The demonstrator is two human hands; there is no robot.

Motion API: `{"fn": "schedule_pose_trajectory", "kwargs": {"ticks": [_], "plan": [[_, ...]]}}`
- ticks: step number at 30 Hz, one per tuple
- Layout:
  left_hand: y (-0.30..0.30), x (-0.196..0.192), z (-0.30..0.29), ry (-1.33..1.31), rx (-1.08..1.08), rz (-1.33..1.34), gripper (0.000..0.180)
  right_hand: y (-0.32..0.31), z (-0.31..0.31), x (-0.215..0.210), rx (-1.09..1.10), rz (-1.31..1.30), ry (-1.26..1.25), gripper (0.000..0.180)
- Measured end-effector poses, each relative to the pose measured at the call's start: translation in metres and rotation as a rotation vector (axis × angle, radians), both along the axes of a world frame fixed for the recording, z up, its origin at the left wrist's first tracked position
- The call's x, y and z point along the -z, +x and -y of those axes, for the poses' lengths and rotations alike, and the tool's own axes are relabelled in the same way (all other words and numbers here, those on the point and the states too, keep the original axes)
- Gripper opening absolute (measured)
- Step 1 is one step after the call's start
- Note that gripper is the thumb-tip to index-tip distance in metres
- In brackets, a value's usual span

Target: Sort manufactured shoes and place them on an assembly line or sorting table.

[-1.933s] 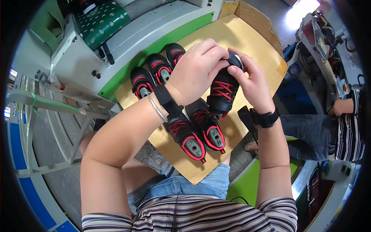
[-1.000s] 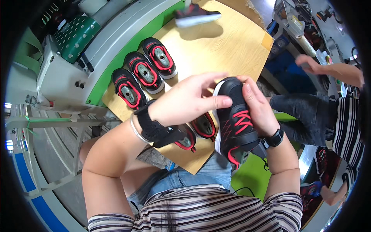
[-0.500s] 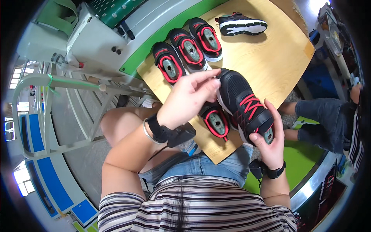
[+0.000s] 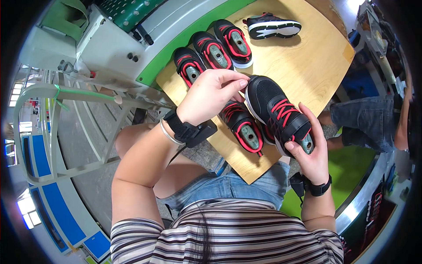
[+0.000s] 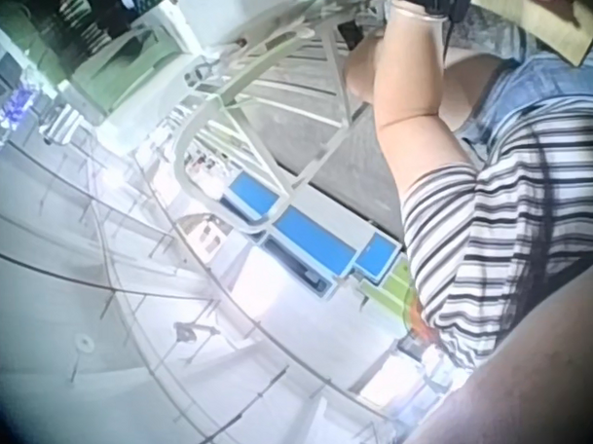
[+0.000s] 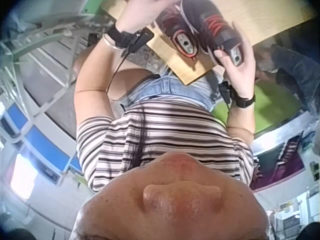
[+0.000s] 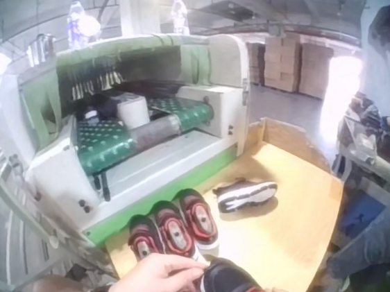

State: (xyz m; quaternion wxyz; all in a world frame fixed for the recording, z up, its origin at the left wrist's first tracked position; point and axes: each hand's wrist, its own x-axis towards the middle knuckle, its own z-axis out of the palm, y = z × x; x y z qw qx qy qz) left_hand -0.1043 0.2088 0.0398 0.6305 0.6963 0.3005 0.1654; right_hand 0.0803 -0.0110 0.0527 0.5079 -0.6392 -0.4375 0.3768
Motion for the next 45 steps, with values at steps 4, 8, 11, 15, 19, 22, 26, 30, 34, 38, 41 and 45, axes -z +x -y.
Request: {"fn": "schedule_pose_trajectory", "kwargs": {"ticks": [4, 8, 11, 15, 19, 22, 26, 30, 34, 38, 41, 45], "plan": [[0.002, -0.006, 0.001, 0.102, -0.002, -0.05, 0.024, -0.001, 0.001, 0.003, 0.015, -0.081, -0.006, 0.082], [0.002, -0.008, 0.004, 0.148, -0.009, -0.058, 0.022, -0.001, 0.0, 0.002, 0.009, -0.062, 0.001, 0.082], [0.002, -0.007, 0.001, 0.183, 0.01, -0.061, 0.021, 0.0, 0.0, 0.002, 0.0, -0.043, 0.003, 0.081], [0.0, -0.007, 0.001, 0.256, -0.007, -0.074, 0.019, 0.0, 0.0, 0.004, 0.007, -0.065, -0.002, 0.081], [-0.006, -0.007, 0.014, 0.6, -0.047, -0.078, 0.015, -0.006, -0.001, 0.003, 0.016, -0.053, 0.013, 0.081], [-0.008, -0.003, 0.013, 0.845, -0.03, -0.086, 0.015, -0.011, -0.002, -0.001, 0.032, 0.036, -0.027, 0.08], [-0.007, 0.005, 0.012, 0.967, -0.01, -0.078, 0.015, -0.01, -0.002, 0.004, -0.006, 0.252, 0.009, 0.078], [-0.004, -0.003, 0.004, 1.097, 0.112, -0.092, 0.016, -0.011, -0.004, 0.001, -0.028, 0.319, 0.016, 0.077], [0.0, -0.001, -0.007, 1.212, 0.16, -0.002, 0.016, -0.011, -0.005, -0.002, -0.05, 0.368, 0.02, 0.076], [0.003, -0.014, -0.018, 1.265, 0.2, -0.008, 0.014, -0.011, -0.004, 0.001, -0.017, 0.299, 0.004, 0.076], [-0.003, -0.027, -0.02, 1.095, 0.174, -0.081, 0.009, -0.01, -0.003, 0.003, 0.016, 0.228, -0.004, 0.076], [-0.01, -0.013, -0.011, 0.973, 0.152, -0.09, 0.009, -0.01, -0.003, 0.003, 0.019, 0.203, 0.003, 0.076]]}}
